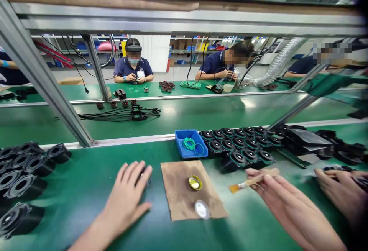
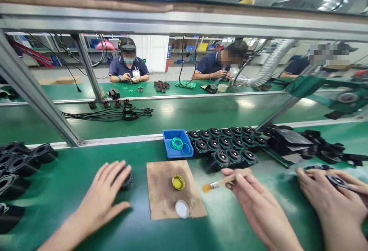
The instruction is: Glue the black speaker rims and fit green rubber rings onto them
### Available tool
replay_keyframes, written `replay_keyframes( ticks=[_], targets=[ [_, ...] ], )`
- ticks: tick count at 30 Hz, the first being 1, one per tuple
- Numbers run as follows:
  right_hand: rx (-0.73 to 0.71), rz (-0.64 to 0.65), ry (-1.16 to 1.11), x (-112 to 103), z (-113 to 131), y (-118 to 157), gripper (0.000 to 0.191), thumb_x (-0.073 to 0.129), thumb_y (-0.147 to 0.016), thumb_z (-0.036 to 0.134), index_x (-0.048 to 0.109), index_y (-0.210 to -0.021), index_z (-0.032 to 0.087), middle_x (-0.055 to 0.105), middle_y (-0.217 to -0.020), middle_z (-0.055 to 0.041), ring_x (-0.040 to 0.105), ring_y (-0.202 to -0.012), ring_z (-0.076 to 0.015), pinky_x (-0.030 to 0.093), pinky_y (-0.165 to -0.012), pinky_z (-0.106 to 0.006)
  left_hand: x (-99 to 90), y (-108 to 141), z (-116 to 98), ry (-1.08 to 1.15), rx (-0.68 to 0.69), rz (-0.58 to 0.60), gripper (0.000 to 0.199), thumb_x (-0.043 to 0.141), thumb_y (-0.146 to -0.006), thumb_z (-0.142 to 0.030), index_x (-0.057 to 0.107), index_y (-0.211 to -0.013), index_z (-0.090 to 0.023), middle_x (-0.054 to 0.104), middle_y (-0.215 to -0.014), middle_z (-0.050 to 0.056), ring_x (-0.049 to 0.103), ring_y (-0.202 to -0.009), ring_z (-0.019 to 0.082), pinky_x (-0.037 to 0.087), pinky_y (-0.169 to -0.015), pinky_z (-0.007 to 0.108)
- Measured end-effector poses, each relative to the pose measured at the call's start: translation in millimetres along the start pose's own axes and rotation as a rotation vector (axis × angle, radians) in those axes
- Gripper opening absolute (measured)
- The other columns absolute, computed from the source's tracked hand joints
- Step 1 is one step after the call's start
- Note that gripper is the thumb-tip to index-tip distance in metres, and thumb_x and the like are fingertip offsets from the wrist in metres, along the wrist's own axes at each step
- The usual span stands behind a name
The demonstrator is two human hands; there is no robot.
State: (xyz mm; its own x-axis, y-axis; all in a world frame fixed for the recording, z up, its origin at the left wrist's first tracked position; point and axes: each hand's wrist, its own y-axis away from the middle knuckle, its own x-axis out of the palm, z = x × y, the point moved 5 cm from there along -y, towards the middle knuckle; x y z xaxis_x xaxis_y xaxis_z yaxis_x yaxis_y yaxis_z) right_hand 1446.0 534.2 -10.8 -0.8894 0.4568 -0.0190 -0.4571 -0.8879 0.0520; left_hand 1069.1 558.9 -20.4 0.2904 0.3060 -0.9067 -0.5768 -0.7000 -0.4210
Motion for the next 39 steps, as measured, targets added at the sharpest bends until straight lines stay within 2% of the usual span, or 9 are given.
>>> replay_keyframes(
  ticks=[2, 5, 11, 16, 19, 21, 27, 33, 39],
  targets=[
    [0.185, 0.031, -0.056, -4, -32, 9, 0.052, 0.081, -0.051, 0.067, 0.071, -0.075, 0.023, 0.070, -0.109, -0.0103, 0.057, -0.109, -0.0317, 0.048, -0.099, -0.045, -1.3, -7, 30, 0.055, -0.087, 0.202, 0.099, 0.079, -0.068, -0.056, 0.034, -0.147, -0.015, 0.046, -0.145, 0.022, 0.046, -0.130, 0.040, 0.038, -0.106, 0.060],
    [0.270, 0.099, -0.123, 4, -65, 28, 0.052, 0.085, -0.048, 0.064, 0.072, -0.073, 0.020, 0.069, -0.116, -0.0117, 0.051, -0.123, -0.0334, 0.040, -0.110, -0.046, 6.5, -13, 48, 0.188, -0.096, 0.384, 0.081, 0.077, -0.073, -0.048, 0.041, -0.141, -0.023, 0.052, -0.140, 0.014, 0.055, -0.121, 0.033, 0.048, -0.099, 0.047],
    [0.267, 0.176, -0.161, 20, -87, 51, 0.055, 0.086, -0.048, 0.064, 0.072, -0.074, 0.018, 0.072, -0.108, -0.0123, 0.061, -0.111, -0.0316, 0.044, -0.106, -0.046, -0.9, 13, 29, 0.227, -0.075, 0.349, 0.052, 0.068, -0.081, -0.029, 0.050, -0.130, -0.026, 0.064, -0.118, 0.004, 0.064, -0.103, 0.023, 0.052, -0.086, 0.033],
    [0.231, 0.235, -0.153, 38, -83, 52, 0.053, 0.086, -0.051, 0.062, 0.071, -0.074, 0.018, 0.074, -0.101, -0.0109, 0.065, -0.103, -0.0289, 0.048, -0.099, -0.043, -24.5, 54, 16, 0.357, -0.059, 0.385, 0.071, 0.074, -0.078, -0.041, 0.042, -0.140, -0.027, 0.059, -0.132, 0.008, 0.062, -0.113, 0.025, 0.053, -0.092, 0.034],
    [0.239, 0.279, -0.133, 53, -82, 50, 0.053, 0.085, -0.054, 0.062, 0.072, -0.080, 0.017, 0.073, -0.103, -0.0107, 0.066, -0.099, -0.0279, 0.049, -0.098, -0.043, -33.4, 44, 24, 0.414, 0.018, 0.421, 0.054, 0.049, -0.097, -0.043, 0.036, -0.146, -0.024, 0.052, -0.144, 0.009, 0.056, -0.126, 0.022, 0.048, -0.102, 0.034],
    [0.244, 0.307, -0.115, 62, -82, 49, 0.054, 0.084, -0.055, 0.062, 0.072, -0.083, 0.018, 0.073, -0.105, -0.0103, 0.066, -0.100, -0.0280, 0.048, -0.099, -0.044, -27.9, 24, 35, 0.356, 0.075, 0.431, 0.041, 0.035, -0.102, -0.032, 0.044, -0.141, -0.021, 0.054, -0.142, 0.009, 0.054, -0.128, 0.021, 0.046, -0.106, 0.036],
    [0.269, 0.384, -0.103, 94, -84, 37, 0.055, 0.082, -0.058, 0.064, 0.073, -0.089, 0.018, 0.073, -0.107, -0.0115, 0.062, -0.114, -0.0321, 0.045, -0.105, -0.047, 27.6, -28, 54, 0.234, 0.179, 0.465, 0.044, 0.049, -0.090, -0.008, 0.054, -0.131, -0.025, 0.064, -0.132, 0.007, 0.051, -0.132, 0.023, 0.038, -0.113, 0.047],
    [0.336, 0.464, -0.146, 142, -82, 28, 0.055, 0.081, -0.063, 0.059, 0.072, -0.099, 0.018, 0.069, -0.118, -0.0125, 0.059, -0.121, -0.0308, 0.038, -0.114, -0.044, 42.5, -21, 79, 0.151, 0.151, 0.461, 0.048, 0.044, -0.088, -0.002, 0.050, -0.132, -0.021, 0.063, -0.131, 0.010, 0.043, -0.137, 0.026, 0.021, -0.117, 0.061],
    [0.231, 0.578, -0.084, 202, -69, 4, 0.056, 0.078, -0.065, 0.063, 0.070, -0.097, 0.019, 0.069, -0.117, -0.0125, 0.059, -0.121, -0.0301, 0.039, -0.110, -0.047, 43.3, -21, 123, 0.085, -0.008, 0.470, 0.048, 0.043, -0.090, -0.004, 0.048, -0.136, -0.016, 0.062, -0.133, 0.015, 0.046, -0.135, 0.031, 0.025, -0.114, 0.062]
  ],
)
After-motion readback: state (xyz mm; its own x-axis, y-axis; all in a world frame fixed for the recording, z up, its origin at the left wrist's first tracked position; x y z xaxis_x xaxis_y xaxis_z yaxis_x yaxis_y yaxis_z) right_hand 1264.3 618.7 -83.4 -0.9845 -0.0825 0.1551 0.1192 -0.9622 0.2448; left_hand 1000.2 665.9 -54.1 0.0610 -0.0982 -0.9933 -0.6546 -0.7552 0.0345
